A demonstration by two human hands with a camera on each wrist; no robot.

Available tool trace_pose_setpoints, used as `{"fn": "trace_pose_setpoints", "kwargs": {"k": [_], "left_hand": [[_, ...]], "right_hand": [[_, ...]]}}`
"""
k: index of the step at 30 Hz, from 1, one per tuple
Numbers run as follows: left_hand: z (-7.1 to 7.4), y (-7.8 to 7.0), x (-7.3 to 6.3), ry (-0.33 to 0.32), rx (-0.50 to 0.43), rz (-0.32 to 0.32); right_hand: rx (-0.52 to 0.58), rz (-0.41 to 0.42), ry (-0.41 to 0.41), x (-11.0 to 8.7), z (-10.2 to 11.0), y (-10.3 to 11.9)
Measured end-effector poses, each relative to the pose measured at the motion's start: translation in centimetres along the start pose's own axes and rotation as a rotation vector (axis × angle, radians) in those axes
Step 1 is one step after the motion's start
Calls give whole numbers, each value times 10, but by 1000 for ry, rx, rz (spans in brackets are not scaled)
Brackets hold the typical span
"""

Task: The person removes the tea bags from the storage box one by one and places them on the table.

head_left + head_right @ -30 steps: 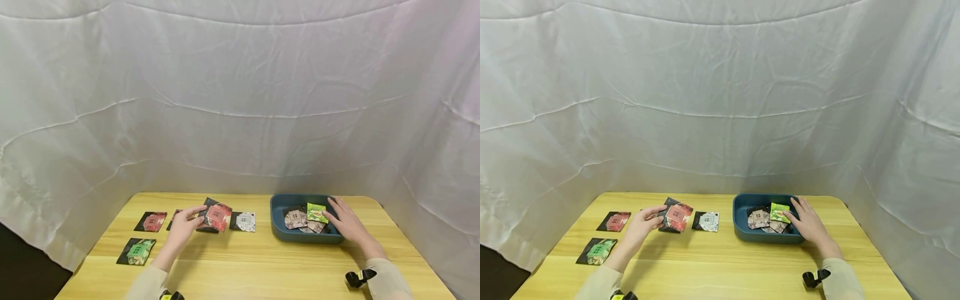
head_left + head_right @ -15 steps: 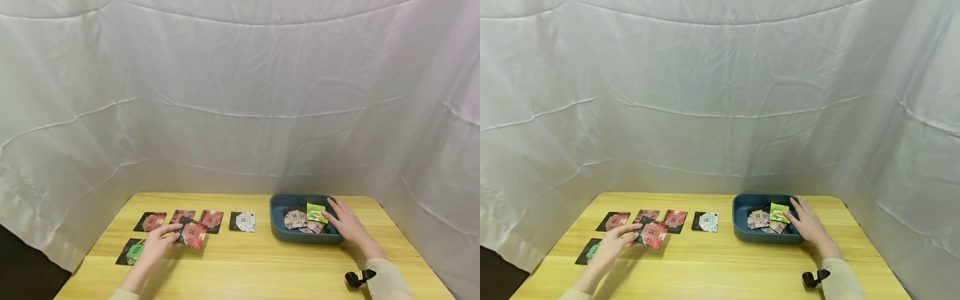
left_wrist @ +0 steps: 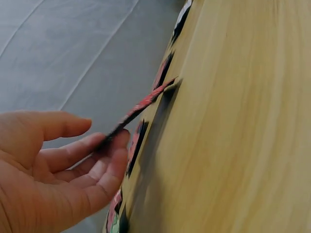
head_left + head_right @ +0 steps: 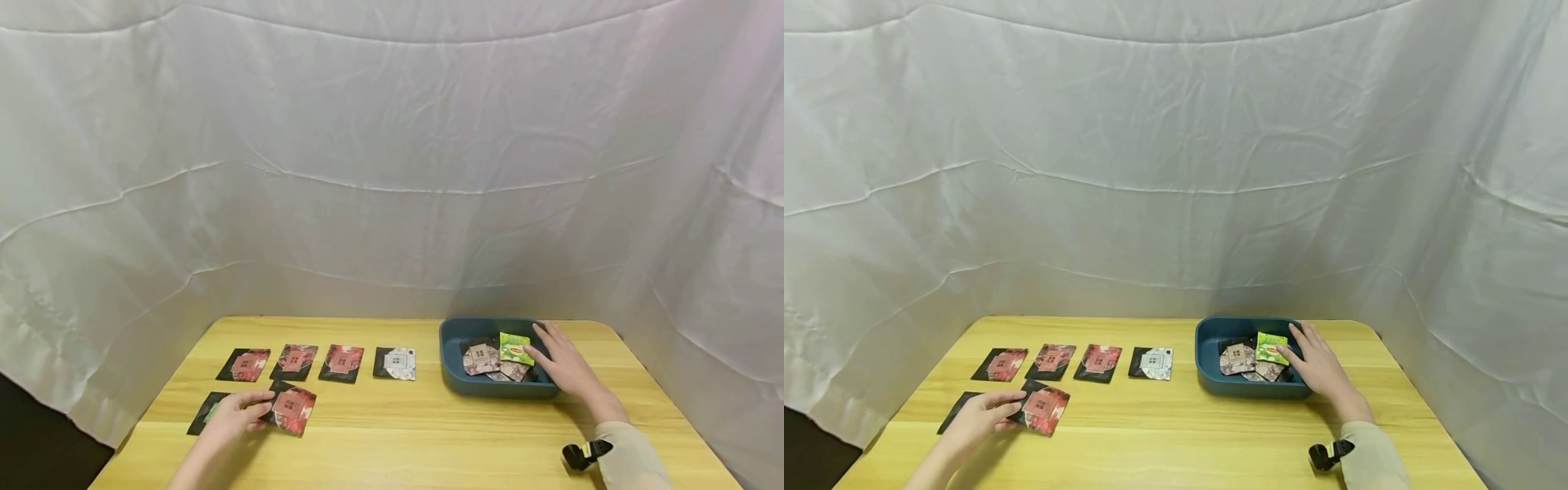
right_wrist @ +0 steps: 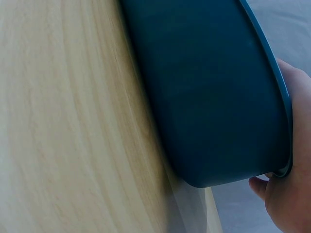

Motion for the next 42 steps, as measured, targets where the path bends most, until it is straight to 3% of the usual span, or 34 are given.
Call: {"fn": "trace_pose_setpoints", "kwargs": {"k": [9,16,26,34,42], "left_hand": [[-3,3,-3,60,203,26],[-7,-6,-2,100,501,-62],[-11,-13,-4,93,656,-59],[-7,-33,-14,38,685,-69],[-19,-77,-19,7,620,-231]], "right_hand": [[3,-4,-6,-1,0,0],[-1,-5,-5,0,0,-1],[2,-7,-1,0,0,-1],[1,-9,0,0,-1,-2],[-1,-5,-4,0,0,-1]]}}
Point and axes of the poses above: each hand's wrist, its own x-axis towards the middle knuckle, its own z-axis out of the back of the hand, y = z × x, the point moved 8 cm from there along x, towards the middle knuckle, and after that the axes turned 8 degrees about -x, right-handed, at the moved point
